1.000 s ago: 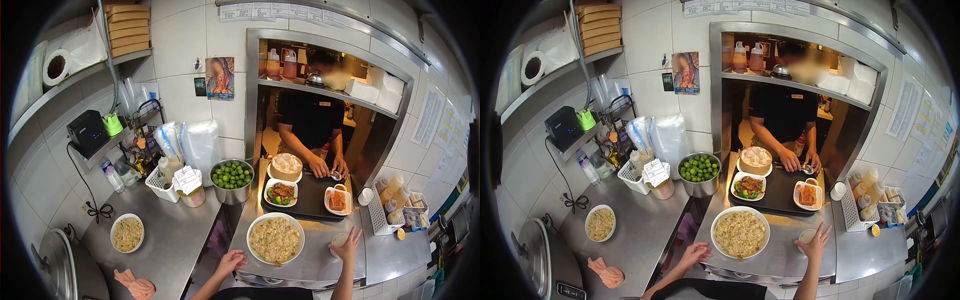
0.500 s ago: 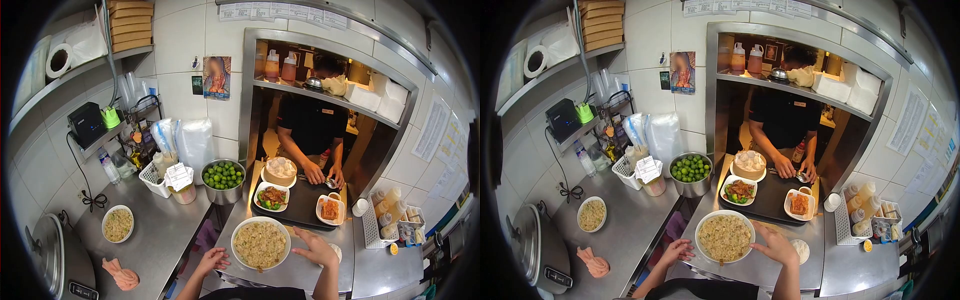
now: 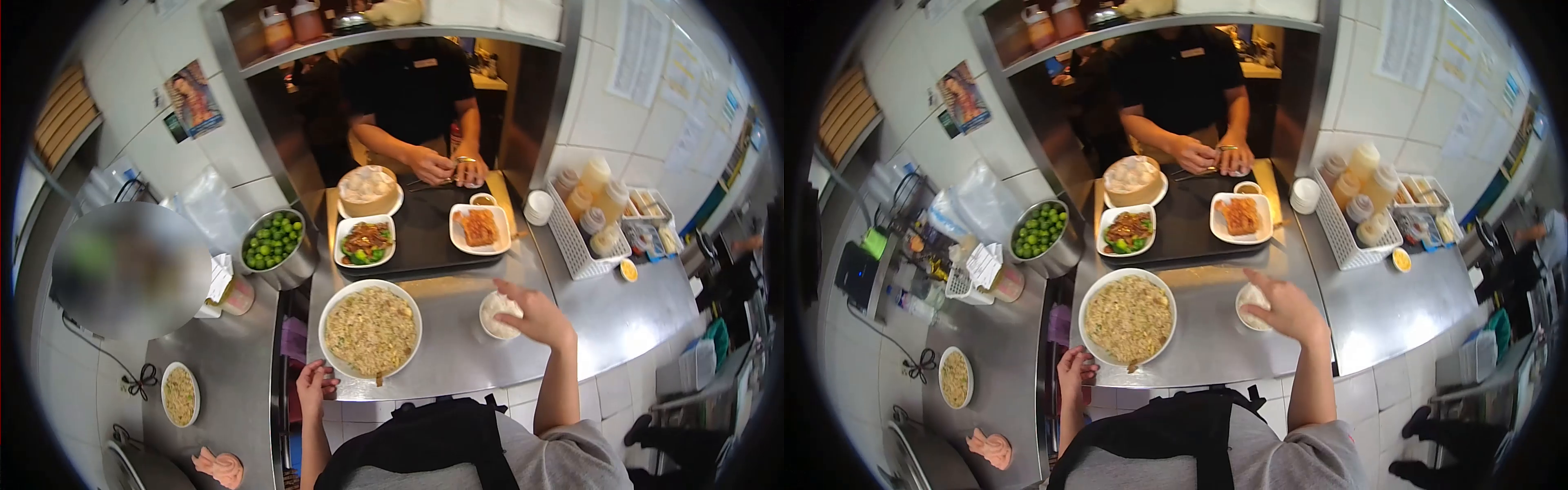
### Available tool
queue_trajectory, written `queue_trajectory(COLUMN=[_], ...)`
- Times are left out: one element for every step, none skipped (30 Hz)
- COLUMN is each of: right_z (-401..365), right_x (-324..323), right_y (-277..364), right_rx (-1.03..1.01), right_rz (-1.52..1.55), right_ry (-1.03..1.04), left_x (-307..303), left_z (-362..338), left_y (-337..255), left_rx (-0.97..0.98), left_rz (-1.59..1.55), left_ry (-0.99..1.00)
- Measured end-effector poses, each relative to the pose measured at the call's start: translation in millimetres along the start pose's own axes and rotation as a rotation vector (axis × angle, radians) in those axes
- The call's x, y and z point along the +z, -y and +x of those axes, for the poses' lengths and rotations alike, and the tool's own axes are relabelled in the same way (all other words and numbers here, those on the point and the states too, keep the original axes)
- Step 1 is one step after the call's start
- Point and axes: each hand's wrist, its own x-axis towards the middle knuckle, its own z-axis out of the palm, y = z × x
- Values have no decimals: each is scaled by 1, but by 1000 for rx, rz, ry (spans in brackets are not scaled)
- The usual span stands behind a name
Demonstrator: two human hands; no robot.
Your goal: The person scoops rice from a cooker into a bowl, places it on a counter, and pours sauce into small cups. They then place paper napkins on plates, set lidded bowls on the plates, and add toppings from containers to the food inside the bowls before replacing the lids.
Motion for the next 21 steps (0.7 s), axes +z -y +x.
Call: queue_trajectory(right_z=[-3, -5, -6, -7, -7, -3, 7, 20, 37, 58, 78, 98, 118, 137, 153, 161, 168, 174, 178, 183, 187], right_x=[-2, -4, -9, -15, -21, -26, -29, -30, -30, -30, -25, -21, -17, -11, -8, -11, -13, -15, -18, -17, -18], right_y=[-16, -33, -49, -64, -77, -90, -113, -136, -155, -171, -184, -196, -209, -225, -250, -257, -264, -269, -273, -277, -282], right_rx=[73, 142, 198, 252, 304, 350, 307, 259, 242, 218, 182, 152, 120, 88, 69, 86, 105, 132, 68, 46, 39], right_rz=[-7, -17, -44, -74, -111, -146, -128, -108, -166, -223, -277, -360, -443, -523, -673, -742, -812, -882, -936, -889, -845], right_ry=[-47, -92, -181, -267, -326, -383, -428, -468, -482, -492, -495, -487, -486, -489, -401, -302, -205, -110, -120, -130, -138], left_x=[-1, -1, -2, -1, -1, 0, 1, 1, 1, 1, 0, 1, 4, 4, 5, 7, 9, 9, 9, 8, 8], left_z=[0, 0, 1, 1, 1, 1, 1, 1, 1, 3, 3, 0, -5, -13, -20, -29, -40, -50, -61, -72, -82], left_y=[-1, -1, 0, 0, -1, -1, -2, -2, 0, 2, 5, 5, 1, -2, -4, -5, -6, -4, 0, 6, 12], left_rx=[-3, -6, -4, -2, 0, -7, -9, -12, -10, -5, -1, 6, 17, 37, 56, 75, 66, 62, 56, 46, 37], left_rz=[3, 1, 9, 15, 11, 16, 16, 15, 13, 2, -13, -33, -37, -45, -51, -56, -61, -53, -41, -22, -16], left_ry=[7, 11, 14, 16, 14, 13, 3, -12, -19, -28, -49, -76, -105, -145, -181, -212, -253, -296, -329, -350, -350])
